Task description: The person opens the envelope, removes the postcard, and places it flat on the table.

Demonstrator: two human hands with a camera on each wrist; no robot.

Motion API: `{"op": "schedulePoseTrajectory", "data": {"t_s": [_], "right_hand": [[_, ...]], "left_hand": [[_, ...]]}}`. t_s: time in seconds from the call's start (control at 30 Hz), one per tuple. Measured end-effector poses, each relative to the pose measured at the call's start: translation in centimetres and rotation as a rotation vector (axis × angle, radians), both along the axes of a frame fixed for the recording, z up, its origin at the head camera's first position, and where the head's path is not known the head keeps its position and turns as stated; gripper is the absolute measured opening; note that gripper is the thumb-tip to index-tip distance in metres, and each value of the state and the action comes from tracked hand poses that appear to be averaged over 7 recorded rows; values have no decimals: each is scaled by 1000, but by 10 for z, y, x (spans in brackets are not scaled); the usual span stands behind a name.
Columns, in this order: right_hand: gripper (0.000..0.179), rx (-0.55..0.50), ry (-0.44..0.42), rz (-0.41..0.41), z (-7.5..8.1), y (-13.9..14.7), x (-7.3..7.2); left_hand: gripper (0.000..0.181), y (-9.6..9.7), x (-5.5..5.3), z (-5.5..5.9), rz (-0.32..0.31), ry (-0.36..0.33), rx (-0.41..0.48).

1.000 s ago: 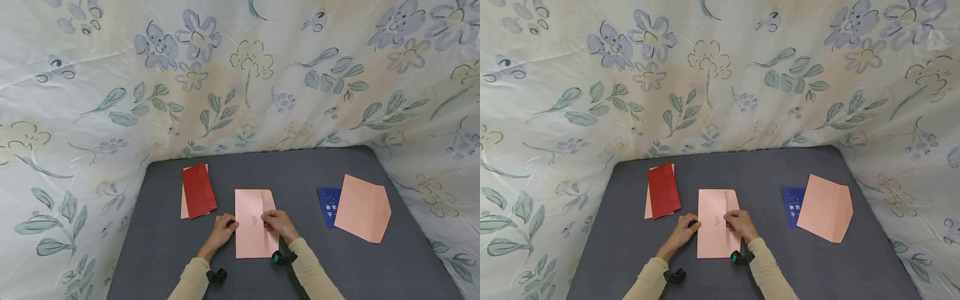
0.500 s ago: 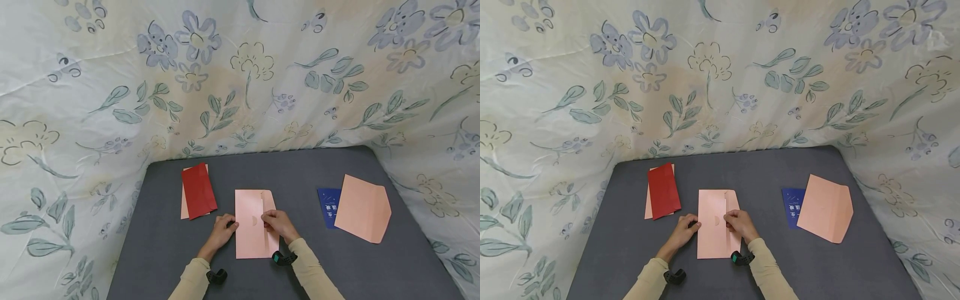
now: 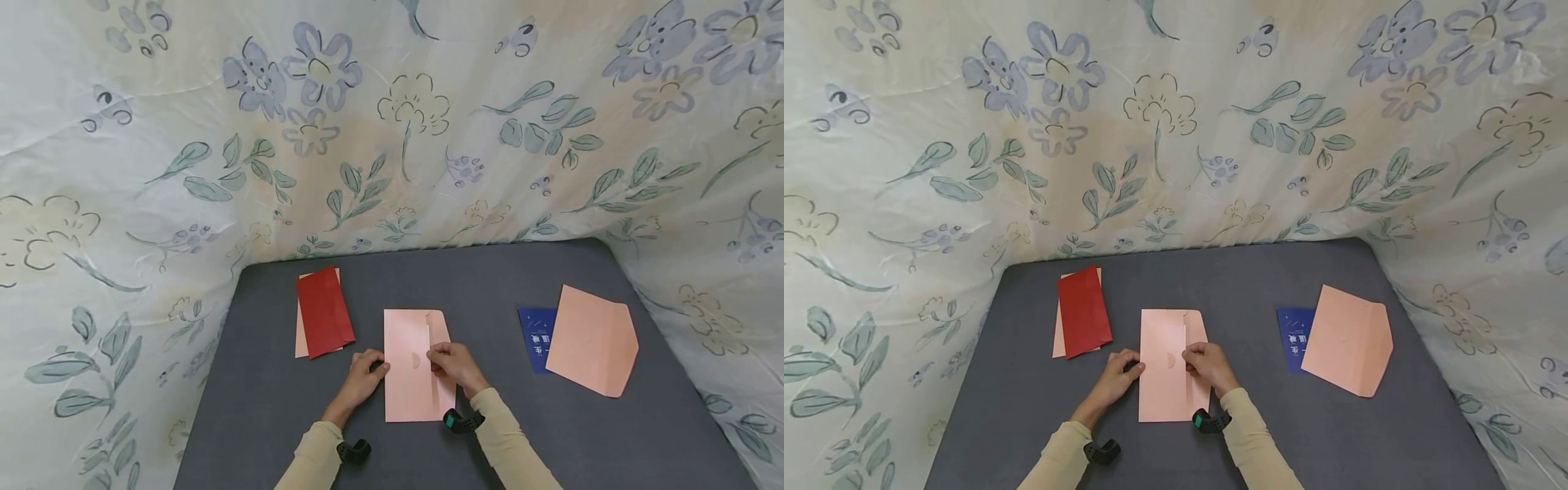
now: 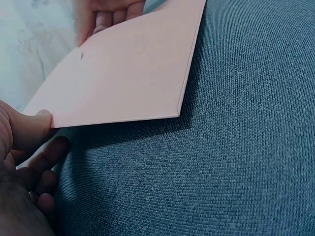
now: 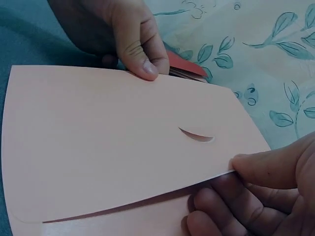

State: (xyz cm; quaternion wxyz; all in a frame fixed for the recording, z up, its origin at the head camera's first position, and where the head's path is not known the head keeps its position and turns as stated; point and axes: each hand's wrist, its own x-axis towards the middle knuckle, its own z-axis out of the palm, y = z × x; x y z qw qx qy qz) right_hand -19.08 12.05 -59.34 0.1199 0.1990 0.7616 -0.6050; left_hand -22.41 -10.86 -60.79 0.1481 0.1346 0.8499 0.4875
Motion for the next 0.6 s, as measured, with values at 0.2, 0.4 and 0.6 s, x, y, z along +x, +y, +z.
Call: {"op": "schedulePoseTrajectory", "data": {"t_s": [0.2,0.4,0.6], "right_hand": [[20,-25,-14,5,1,3,0],[20,-25,-15,12,-1,4,0],[20,-6,-24,21,-3,5,2]], "left_hand": [[11,1,1,-1,7,-17,4],[11,1,3,-2,4,-19,-1],[11,2,5,-2,1,-18,-5]]}}
